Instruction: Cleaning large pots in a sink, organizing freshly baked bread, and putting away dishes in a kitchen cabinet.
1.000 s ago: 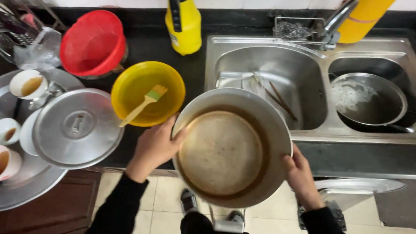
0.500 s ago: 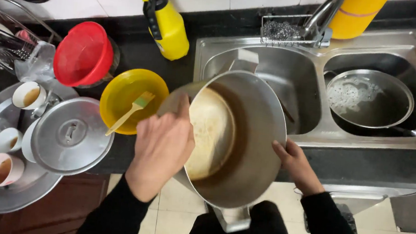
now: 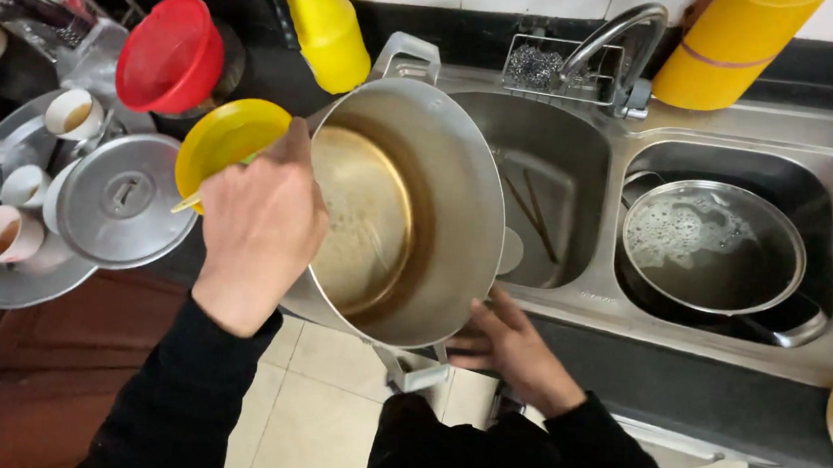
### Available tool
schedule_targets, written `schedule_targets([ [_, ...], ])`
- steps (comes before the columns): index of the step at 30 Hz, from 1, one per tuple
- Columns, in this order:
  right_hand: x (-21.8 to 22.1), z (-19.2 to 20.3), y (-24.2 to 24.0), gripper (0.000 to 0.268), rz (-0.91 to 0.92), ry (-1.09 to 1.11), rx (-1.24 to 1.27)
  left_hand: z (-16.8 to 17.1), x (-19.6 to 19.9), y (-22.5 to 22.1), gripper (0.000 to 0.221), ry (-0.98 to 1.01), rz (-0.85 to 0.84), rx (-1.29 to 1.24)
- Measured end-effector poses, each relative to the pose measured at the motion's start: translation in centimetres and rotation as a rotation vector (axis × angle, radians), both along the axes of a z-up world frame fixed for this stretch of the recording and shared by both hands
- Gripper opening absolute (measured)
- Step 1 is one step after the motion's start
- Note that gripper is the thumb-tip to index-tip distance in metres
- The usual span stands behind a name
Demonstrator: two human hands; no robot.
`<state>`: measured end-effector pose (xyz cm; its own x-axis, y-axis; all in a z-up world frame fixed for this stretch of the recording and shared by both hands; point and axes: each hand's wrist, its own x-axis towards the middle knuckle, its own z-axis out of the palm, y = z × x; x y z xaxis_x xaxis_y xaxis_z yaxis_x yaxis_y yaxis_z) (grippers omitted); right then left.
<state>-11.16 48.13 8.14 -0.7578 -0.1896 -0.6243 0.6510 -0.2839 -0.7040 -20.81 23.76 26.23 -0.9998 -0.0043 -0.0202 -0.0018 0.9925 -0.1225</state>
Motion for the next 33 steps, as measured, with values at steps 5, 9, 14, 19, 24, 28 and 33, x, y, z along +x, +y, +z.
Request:
schedule_targets([
  [5, -1.4, -6.3, -4.6, 0.067, -0.024, -0.088, -0.255, 0.2, -2.1, 4.2, 0.072, 0.021, -0.032, -0.144],
  [9, -3.9, -14.2, -8.4, 0.061, -0.056, -0.148, -0.309, 0.2, -4.8, 8.8, 0.06, 0.043, -0.142, -0.221],
  [14, -5.7, -8.1, -8.9, 0.022, 0.072, -0.238, -0.485, -2.7, -10.4, 12.5, 0.033, 0.014, -0.277, -0.345],
  [19, -7.5, -8.8, -8.9, 0.026, 0.261, -0.211, -0.62, -5.0, -13.5, 16.9, 0.031, -0.086, -0.291, -0.432],
  [24, -8.8, -8.8, -8.1, 0.025, 0.345, -0.155, -0.762, -6.6, -15.8, 18.7, 0.034, -0.08, -0.338, -0.467],
  [28, -9.7, -10.8, -8.8, 0.03, 0.306, -0.144, -0.882, -7.5, -16.6, 19.6, 0.032, -0.078, -0.367, -0.459],
  [33, -10.0, -14.6, -10.6, 0.031, 0.264, -0.172, -0.992, -6.8, -15.5, 21.3, 0.034, -0.078, -0.378, -0.506],
])
